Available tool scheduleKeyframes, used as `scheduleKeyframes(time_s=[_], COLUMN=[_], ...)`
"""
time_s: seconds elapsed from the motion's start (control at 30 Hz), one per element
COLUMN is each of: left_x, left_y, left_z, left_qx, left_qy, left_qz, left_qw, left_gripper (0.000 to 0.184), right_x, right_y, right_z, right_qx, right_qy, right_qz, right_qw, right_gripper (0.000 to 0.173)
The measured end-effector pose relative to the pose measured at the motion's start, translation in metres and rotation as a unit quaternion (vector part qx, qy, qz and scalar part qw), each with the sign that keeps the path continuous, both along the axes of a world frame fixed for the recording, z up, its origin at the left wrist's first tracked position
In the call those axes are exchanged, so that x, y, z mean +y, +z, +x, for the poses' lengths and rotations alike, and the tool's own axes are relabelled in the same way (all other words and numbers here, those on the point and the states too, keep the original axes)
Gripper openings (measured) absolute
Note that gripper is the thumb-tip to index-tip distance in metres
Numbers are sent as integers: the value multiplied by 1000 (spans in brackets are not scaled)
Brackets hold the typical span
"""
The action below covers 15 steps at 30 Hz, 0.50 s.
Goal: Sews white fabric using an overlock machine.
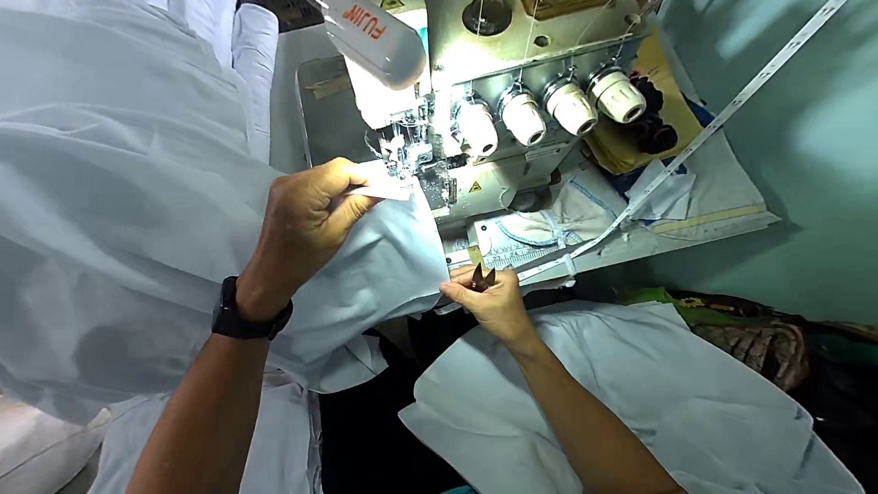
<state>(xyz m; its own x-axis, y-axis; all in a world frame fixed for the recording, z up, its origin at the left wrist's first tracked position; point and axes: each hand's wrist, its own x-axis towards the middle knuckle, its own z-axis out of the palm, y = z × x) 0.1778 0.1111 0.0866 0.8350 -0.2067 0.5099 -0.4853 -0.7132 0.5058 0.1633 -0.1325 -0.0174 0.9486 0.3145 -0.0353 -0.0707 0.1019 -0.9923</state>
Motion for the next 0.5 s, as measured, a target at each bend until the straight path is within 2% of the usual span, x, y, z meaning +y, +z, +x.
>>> scheduleKeyframes(time_s=[0.13,0.27,0.37,0.43,0.5], left_x=[2,6,-7,-17,-25], left_y=[-9,-9,-4,-7,-10], left_z=[18,12,-6,-7,-7], left_qx=[47,95,124,106,63], left_qy=[-6,-38,10,59,84], left_qz=[-52,-53,-41,-46,-8], left_qw=[998,993,991,992,994], left_gripper=[20,15,2,4,7], right_x=[5,-2,-5,-5,-5], right_y=[-2,2,1,0,-1], right_z=[-4,-19,-30,-32,-34], right_qx=[-5,-39,-21,-15,-26], right_qy=[-25,28,26,18,23], right_qz=[-10,-55,-53,-49,-55], right_qw=[1000,997,998,999,998], right_gripper=[16,14,14,16,14])
